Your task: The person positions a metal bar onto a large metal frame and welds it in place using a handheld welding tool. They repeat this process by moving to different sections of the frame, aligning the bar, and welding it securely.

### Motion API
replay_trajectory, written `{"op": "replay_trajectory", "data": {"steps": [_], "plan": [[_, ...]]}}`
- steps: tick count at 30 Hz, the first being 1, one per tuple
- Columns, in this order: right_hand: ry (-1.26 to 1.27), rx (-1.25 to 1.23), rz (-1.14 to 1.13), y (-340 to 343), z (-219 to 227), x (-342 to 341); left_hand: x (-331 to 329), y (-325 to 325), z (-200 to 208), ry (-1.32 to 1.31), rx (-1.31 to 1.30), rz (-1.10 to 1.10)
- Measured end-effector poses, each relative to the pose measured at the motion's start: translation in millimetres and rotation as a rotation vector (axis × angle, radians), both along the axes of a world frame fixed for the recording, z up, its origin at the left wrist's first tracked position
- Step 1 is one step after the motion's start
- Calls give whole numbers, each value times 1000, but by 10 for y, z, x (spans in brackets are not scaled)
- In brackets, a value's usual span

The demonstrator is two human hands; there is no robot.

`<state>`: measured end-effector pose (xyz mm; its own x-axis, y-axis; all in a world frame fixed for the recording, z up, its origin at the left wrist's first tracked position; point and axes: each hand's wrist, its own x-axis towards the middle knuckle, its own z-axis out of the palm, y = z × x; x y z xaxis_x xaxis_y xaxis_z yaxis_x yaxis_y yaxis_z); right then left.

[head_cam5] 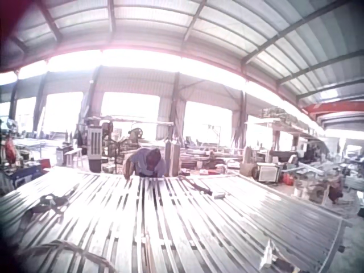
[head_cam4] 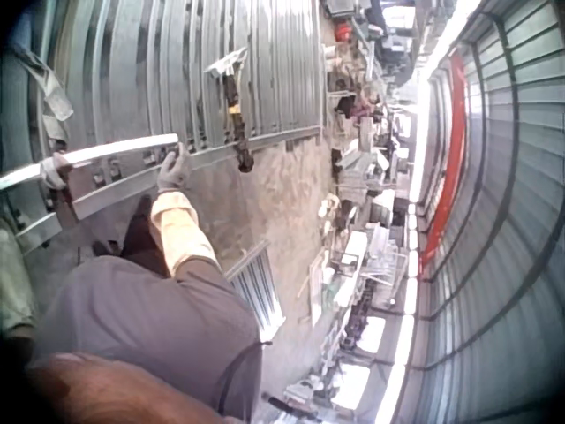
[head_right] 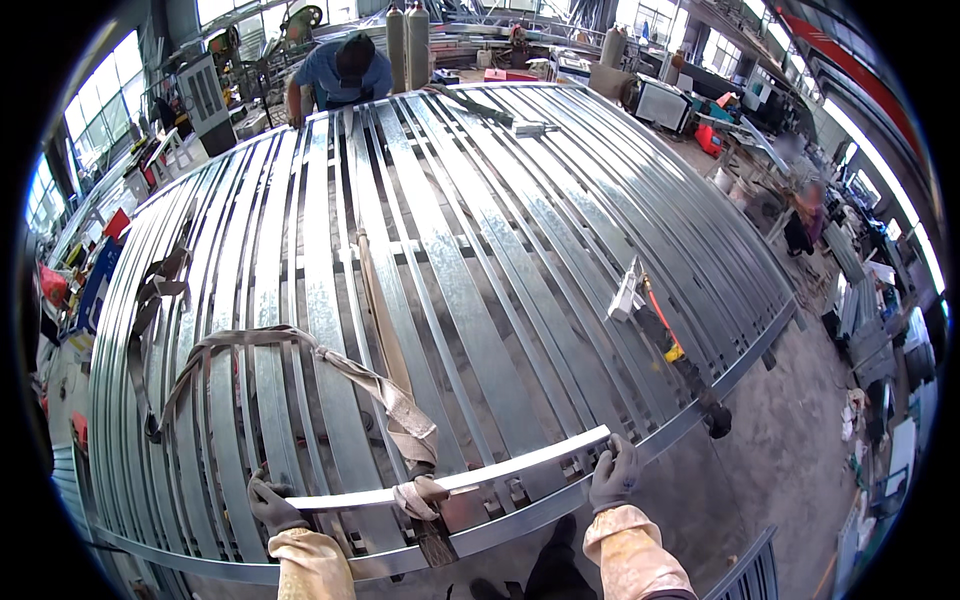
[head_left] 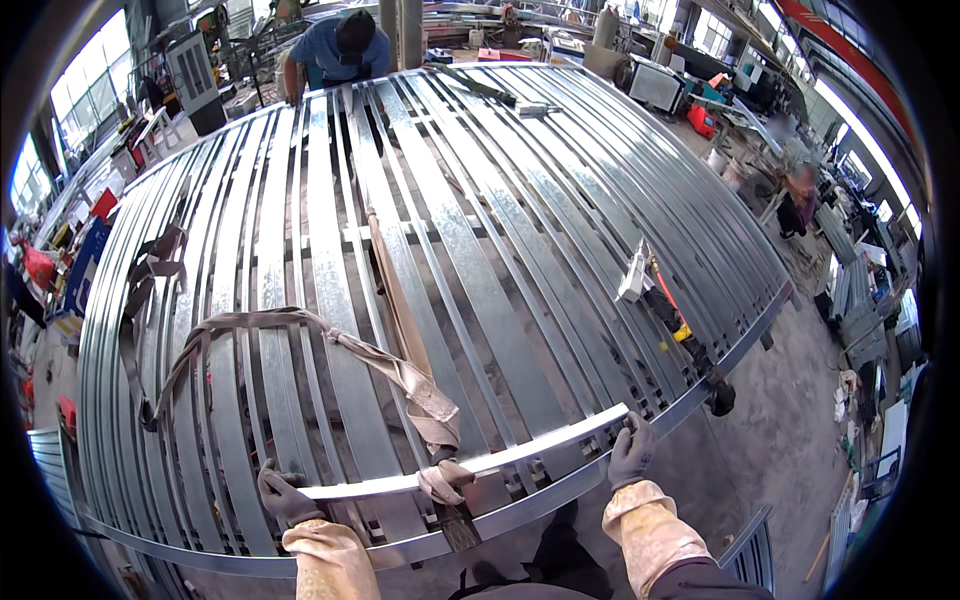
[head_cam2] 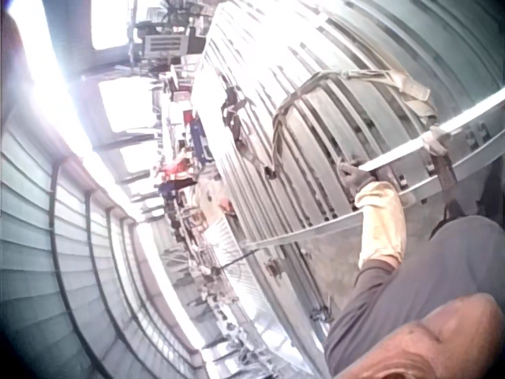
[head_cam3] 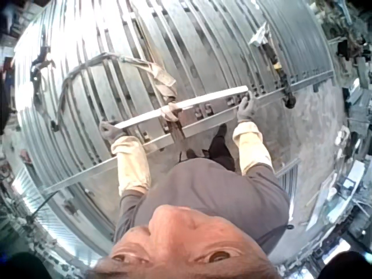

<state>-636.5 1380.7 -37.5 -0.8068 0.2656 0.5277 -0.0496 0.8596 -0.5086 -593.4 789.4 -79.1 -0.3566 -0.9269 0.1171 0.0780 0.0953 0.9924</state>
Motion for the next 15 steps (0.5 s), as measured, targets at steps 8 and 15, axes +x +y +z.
{"op": "replay_trajectory", "data": {"steps": [8, 15], "plan": [[120, -327, 80, -184, 321, -464, 43, -36, -56, -42, -57, 15], [-453, 146, 324, -1007, 108, -1817, -76, 114, -129, -64, -70, -15]]}}
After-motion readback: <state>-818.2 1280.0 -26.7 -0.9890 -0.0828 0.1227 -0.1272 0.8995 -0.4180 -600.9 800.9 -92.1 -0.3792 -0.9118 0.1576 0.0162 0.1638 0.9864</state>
